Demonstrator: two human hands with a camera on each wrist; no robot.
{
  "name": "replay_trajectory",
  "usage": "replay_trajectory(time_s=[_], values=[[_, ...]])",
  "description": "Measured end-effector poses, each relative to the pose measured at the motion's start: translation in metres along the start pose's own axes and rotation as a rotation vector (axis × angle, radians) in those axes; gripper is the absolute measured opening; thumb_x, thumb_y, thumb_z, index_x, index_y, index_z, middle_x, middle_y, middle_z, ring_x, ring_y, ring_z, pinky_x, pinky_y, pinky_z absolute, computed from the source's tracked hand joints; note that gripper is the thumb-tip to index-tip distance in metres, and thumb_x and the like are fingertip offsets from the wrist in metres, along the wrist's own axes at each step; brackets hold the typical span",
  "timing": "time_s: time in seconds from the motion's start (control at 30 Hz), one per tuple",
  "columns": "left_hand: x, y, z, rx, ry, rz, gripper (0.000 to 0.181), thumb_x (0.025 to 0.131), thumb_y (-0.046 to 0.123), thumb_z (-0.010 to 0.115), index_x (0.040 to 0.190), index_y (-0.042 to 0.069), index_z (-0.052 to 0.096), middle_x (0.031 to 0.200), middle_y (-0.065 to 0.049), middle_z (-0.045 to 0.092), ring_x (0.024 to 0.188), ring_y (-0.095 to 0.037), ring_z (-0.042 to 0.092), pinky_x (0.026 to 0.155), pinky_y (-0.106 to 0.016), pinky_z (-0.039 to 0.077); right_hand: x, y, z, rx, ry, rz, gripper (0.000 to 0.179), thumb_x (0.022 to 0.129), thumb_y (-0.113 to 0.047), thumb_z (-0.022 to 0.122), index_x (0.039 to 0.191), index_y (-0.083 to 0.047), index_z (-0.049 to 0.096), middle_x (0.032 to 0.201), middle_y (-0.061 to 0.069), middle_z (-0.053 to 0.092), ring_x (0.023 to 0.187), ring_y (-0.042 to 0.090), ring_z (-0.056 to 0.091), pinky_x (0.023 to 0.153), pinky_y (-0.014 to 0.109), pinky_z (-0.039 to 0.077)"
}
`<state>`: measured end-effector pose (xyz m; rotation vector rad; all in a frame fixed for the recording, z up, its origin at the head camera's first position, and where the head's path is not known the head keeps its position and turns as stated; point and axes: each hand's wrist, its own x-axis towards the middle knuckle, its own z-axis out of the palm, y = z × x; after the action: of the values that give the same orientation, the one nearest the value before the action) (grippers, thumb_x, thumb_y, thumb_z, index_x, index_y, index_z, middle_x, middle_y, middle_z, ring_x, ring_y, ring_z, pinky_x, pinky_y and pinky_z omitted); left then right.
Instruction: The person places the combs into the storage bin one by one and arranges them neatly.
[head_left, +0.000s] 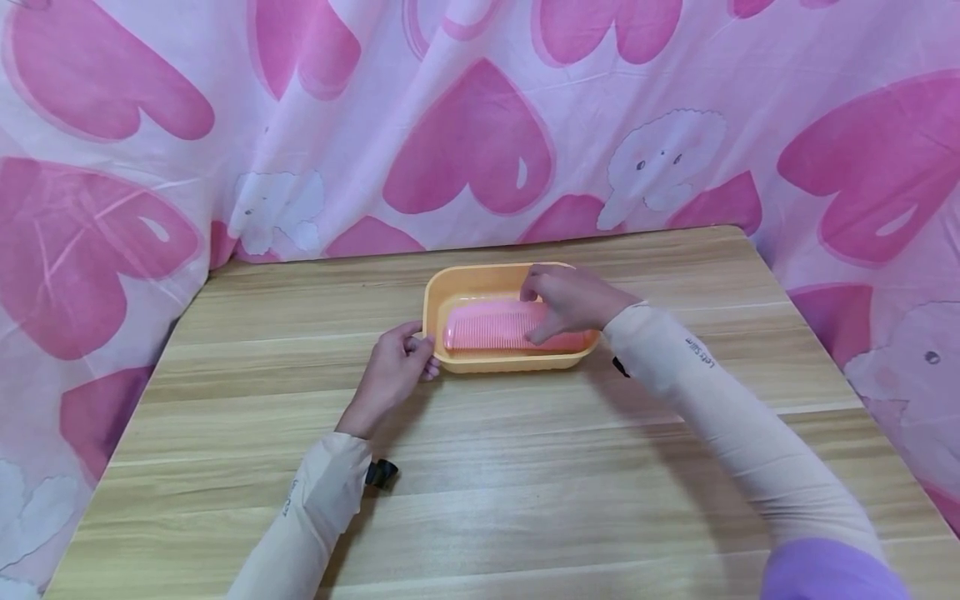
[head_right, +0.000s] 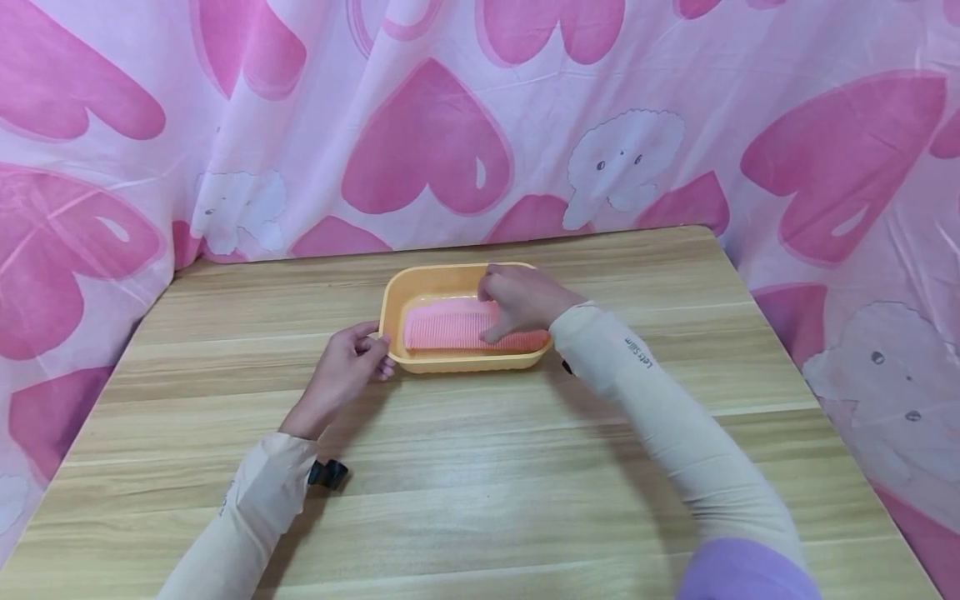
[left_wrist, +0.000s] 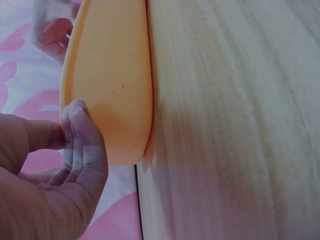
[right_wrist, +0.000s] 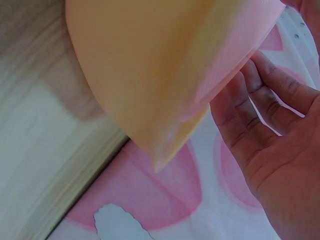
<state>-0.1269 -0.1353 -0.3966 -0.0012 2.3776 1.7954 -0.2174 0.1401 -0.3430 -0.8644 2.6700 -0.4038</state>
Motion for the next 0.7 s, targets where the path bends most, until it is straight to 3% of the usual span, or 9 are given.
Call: replay_trajectory(time_s=[0.1,0.23,0.37,0.53,0.7], values=[[-0.001,0.001,0.000,0.007,0.000,-0.008,0.041,0.105,0.005,0.052,0.142,-0.011,0.047,0.085,-0.016,0.066,0.066,-0.015,0.065,0.064,-0.026,0.062,0.002,0.000,0.006,0.000,-0.009,-0.003,0.056,0.074,-0.037,0.091,0.115,-0.008,0.069,0.113,0.002,0.062,0.102,0.022,0.058,0.093,0.037,0.054],[-0.001,0.001,0.001,0.012,-0.003,-0.020,0.042,0.105,0.007,0.052,0.143,-0.010,0.046,0.085,-0.015,0.066,0.067,-0.015,0.065,0.064,-0.026,0.062,0.002,0.003,0.014,-0.025,0.015,-0.064,0.055,0.073,-0.037,0.091,0.112,-0.004,0.070,0.112,0.004,0.062,0.102,0.023,0.059,0.093,0.036,0.054],[-0.003,0.003,0.000,0.044,0.004,-0.017,0.044,0.106,0.013,0.054,0.144,-0.009,0.047,0.087,-0.017,0.067,0.070,-0.017,0.067,0.066,-0.028,0.062,0.001,0.005,0.016,-0.026,0.023,-0.075,0.056,0.075,-0.040,0.089,0.113,-0.003,0.070,0.113,0.005,0.061,0.102,0.023,0.059,0.093,0.036,0.054],[-0.015,0.007,-0.008,0.271,0.082,0.038,0.048,0.106,0.026,0.054,0.143,-0.005,0.050,0.090,-0.012,0.070,0.075,-0.018,0.067,0.071,-0.033,0.060,-0.012,0.007,0.010,0.028,0.037,-0.059,0.055,0.083,-0.035,0.085,0.121,-0.001,0.067,0.123,0.009,0.059,0.111,0.027,0.057,0.098,0.042,0.053],[-0.036,0.011,-0.019,0.528,0.180,0.161,0.048,0.106,0.024,0.053,0.143,-0.006,0.050,0.106,-0.012,0.070,0.095,-0.026,0.067,0.086,-0.044,0.057,-0.042,0.012,-0.002,0.031,0.150,-0.042,0.053,0.090,-0.032,0.077,0.128,0.002,0.063,0.132,0.015,0.057,0.121,0.033,0.056,0.103,0.050,0.049]])
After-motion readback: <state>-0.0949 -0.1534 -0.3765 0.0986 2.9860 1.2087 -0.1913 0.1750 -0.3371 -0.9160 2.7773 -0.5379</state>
